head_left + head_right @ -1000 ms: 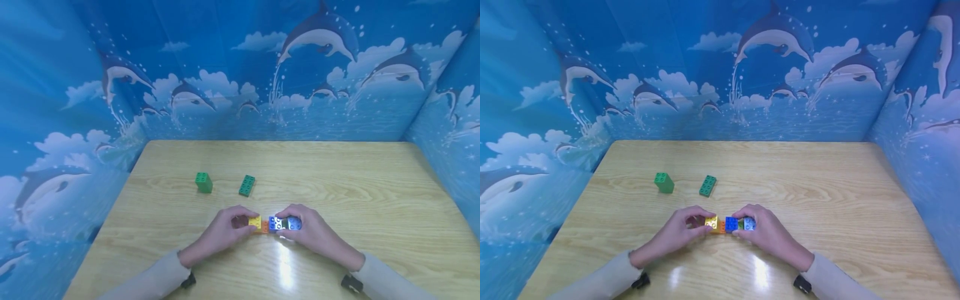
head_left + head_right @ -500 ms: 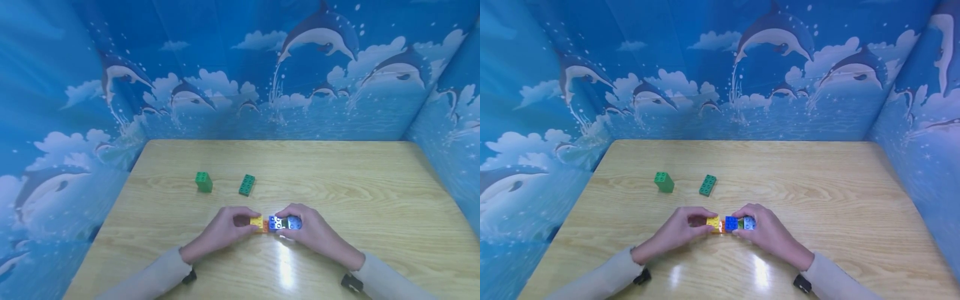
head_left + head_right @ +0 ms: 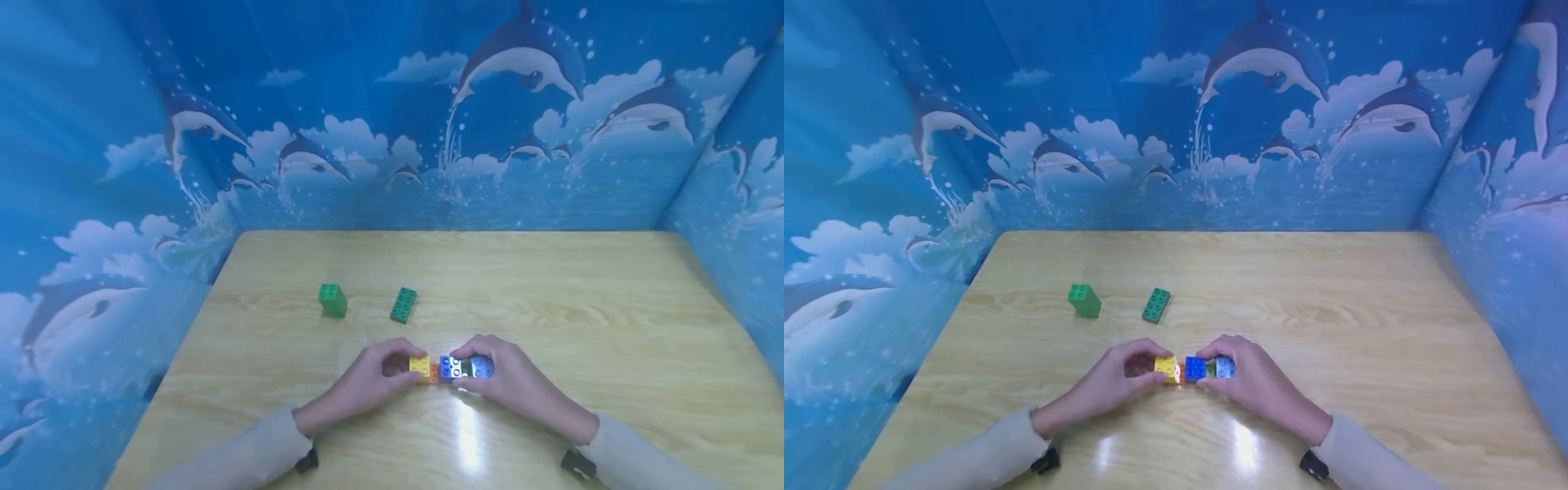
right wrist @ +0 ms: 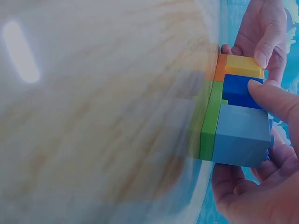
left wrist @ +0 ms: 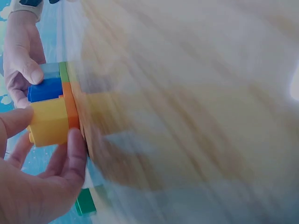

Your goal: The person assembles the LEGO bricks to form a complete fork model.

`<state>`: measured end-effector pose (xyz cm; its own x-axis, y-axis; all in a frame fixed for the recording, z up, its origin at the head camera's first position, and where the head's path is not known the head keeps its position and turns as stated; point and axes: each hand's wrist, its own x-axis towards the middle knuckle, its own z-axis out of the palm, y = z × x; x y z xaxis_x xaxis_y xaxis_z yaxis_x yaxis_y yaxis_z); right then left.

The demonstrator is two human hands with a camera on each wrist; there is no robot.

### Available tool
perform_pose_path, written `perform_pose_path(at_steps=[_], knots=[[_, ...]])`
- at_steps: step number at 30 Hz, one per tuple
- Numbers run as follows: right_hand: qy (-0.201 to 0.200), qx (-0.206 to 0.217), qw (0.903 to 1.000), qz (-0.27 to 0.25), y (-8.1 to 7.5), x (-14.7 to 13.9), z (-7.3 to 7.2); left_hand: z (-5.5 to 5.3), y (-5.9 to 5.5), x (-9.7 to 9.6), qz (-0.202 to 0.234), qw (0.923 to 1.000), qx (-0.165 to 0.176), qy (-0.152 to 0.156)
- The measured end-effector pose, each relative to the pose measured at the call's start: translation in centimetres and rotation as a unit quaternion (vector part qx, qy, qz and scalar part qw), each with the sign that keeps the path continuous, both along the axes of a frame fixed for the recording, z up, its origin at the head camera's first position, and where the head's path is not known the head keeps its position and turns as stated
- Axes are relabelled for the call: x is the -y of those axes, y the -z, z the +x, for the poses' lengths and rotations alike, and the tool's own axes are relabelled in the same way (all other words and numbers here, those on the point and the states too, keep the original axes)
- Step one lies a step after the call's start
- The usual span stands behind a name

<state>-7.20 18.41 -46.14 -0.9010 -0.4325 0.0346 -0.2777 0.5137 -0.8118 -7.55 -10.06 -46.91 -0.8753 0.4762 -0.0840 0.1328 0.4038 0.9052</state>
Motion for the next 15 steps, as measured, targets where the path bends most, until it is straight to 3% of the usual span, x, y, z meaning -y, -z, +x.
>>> perform_pose_path(at_steps=[4,8,12,15], knots=[[-0.001,-0.005,1.0,-0.003,0.2,0.0,0.1,0.0,0.0,-0.2,0.009,0.9999,0.011,0.009],[0.001,-0.01,0.9999,-0.008,0.1,0.1,0.0,-0.1,-0.2,0.1,0.009,0.9999,0.001,-0.005],[0.005,-0.005,1.0,-0.001,0.0,0.2,0.1,-0.5,-0.1,0.4,0.002,0.998,-0.014,-0.062],[0.007,0.0,1.0,-0.003,0.0,0.3,0.2,-1.2,0.0,0.6,-0.019,0.9912,-0.046,-0.123]])
